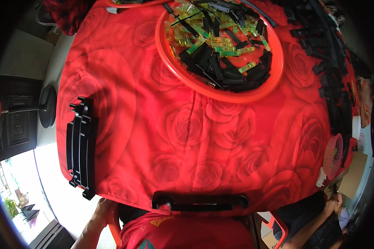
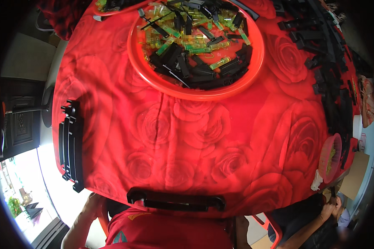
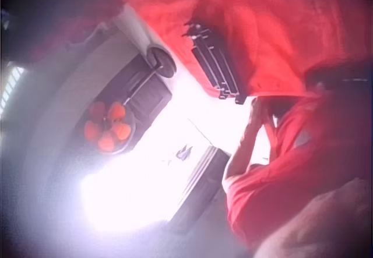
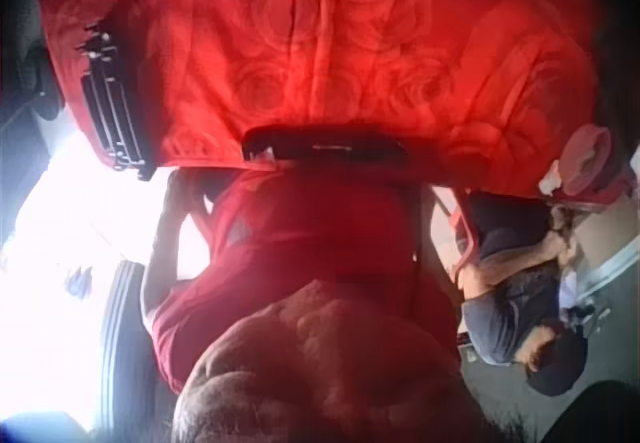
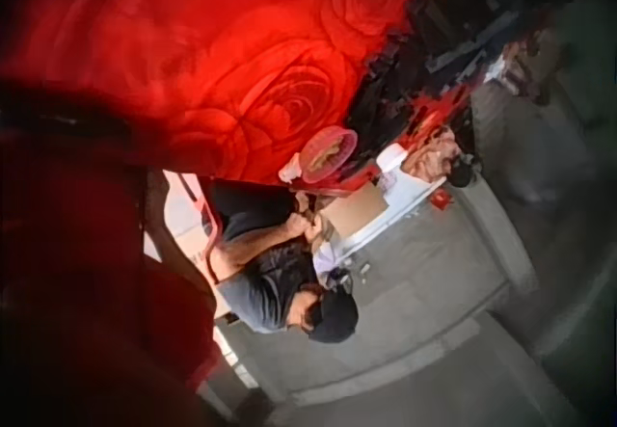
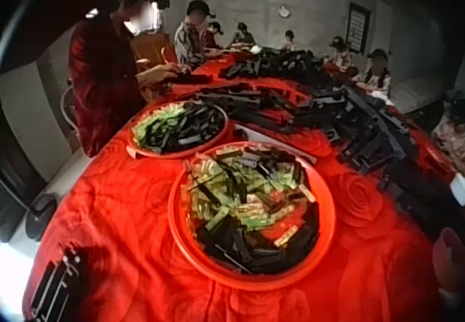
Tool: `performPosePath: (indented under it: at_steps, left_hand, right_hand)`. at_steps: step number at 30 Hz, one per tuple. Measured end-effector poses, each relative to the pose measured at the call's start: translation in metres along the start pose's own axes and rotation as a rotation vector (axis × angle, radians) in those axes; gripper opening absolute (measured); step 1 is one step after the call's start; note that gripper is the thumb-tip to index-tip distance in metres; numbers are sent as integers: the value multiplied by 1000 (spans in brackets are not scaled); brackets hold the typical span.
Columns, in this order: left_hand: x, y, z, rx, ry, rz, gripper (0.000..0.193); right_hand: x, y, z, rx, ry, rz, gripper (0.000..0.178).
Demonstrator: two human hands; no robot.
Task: The person assembles small black plastic mechanical components by hand on a table.
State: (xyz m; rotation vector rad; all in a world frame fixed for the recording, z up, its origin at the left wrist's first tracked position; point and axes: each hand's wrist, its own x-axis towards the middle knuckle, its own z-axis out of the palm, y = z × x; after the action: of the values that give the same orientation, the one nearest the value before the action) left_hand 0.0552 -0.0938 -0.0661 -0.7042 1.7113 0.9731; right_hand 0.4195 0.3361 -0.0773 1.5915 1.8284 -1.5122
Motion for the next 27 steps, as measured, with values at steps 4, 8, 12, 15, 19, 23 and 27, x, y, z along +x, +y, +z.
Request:
performPosePath:
  at_steps: [4, 8, 12, 15, 19, 23, 27]
  left_hand:
    - [5, 5, -5, -46, 20, -149, 54]
    - [-5, 14, 11, -155, -44, -33, 60]
    - [8, -19, 7, -195, 51, 53, 62]
    - [4, -16, 14, -208, -19, 47, 59]
    - [8, 11, 28, -274, -60, 40, 43]
    - [20, 1, 6, -157, -61, 199, 24]
    - [5, 11, 7, 619, 20, 666, 30]
  right_hand:
    - [24, 1, -9, 49, -14, 63, 39]
    - [42, -3, -22, 98, -16, 115, 38]
    - [38, -12, -34, 150, 5, 147, 37]
    - [35, -7, -33, 190, 57, 136, 36]
    - [23, 14, -23, 230, 94, 123, 35]
    - [-12, 24, -10, 272, 105, 97, 34]
    - [-29, -28, -22, -314, 217, -392, 41]
